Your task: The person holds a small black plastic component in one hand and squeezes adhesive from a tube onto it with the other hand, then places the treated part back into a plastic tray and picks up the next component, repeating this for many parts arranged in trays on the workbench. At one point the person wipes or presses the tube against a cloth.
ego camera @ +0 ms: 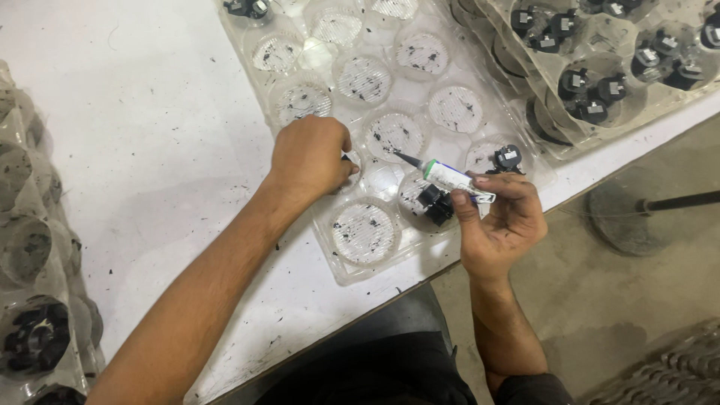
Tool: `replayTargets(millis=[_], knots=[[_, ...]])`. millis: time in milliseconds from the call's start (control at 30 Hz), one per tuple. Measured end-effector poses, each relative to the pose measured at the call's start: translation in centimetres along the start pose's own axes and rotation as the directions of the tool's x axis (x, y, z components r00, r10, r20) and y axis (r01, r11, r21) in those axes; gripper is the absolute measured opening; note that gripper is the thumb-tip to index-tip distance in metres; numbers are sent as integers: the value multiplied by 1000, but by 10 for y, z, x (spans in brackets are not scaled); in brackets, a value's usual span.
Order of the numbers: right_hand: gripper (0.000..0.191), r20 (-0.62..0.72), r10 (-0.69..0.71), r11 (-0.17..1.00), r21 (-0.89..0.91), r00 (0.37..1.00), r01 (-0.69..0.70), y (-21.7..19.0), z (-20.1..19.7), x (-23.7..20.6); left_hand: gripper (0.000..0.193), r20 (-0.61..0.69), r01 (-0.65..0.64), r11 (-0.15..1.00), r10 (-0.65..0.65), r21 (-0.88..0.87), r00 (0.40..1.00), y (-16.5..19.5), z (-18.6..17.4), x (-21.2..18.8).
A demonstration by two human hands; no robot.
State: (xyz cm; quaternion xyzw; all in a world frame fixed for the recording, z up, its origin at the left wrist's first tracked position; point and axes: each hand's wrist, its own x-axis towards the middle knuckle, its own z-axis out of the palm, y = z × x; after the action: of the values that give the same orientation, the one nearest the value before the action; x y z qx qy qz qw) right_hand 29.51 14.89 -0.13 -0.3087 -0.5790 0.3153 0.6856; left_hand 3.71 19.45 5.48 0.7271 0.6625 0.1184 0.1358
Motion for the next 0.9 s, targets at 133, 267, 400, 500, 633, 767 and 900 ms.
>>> replayTargets(millis=[133, 267, 400, 500, 633, 767, 900], knots=[[28, -3, 4, 1000, -1, 1000, -4, 1, -2, -4, 14, 258, 59, 970, -121, 235, 959, 11, 16, 24], [27, -19, 14, 1000, -4, 1000, -14, 2, -4, -8, 28, 110, -19, 977, -5, 212, 994, 14, 30, 29], [27, -35, 54, 999, 5, 998, -54, 1, -3, -10, 36, 99, 29, 991, -43, 133, 994, 17, 24, 24], [27, -39, 46, 998, 55, 998, -44, -1, -3, -8, 38, -17, 93, 982, -97, -163, 995, 16, 8, 9], [26, -56, 131, 969, 220, 990, -116, -3, 0, -2, 30, 34, 263, 731, -312, -630, 949, 12, -8, -14], [26, -10, 221, 909, 364, 975, -202, -3, 7, -1, 35, 17, 75, 193, -285, -978, 958, 11, -5, -40], [29, 57, 221, 890, 397, 974, -225, -3, 14, -9, 44, 78, 63, -62, -288, -996, 954, 13, 0, -64]])
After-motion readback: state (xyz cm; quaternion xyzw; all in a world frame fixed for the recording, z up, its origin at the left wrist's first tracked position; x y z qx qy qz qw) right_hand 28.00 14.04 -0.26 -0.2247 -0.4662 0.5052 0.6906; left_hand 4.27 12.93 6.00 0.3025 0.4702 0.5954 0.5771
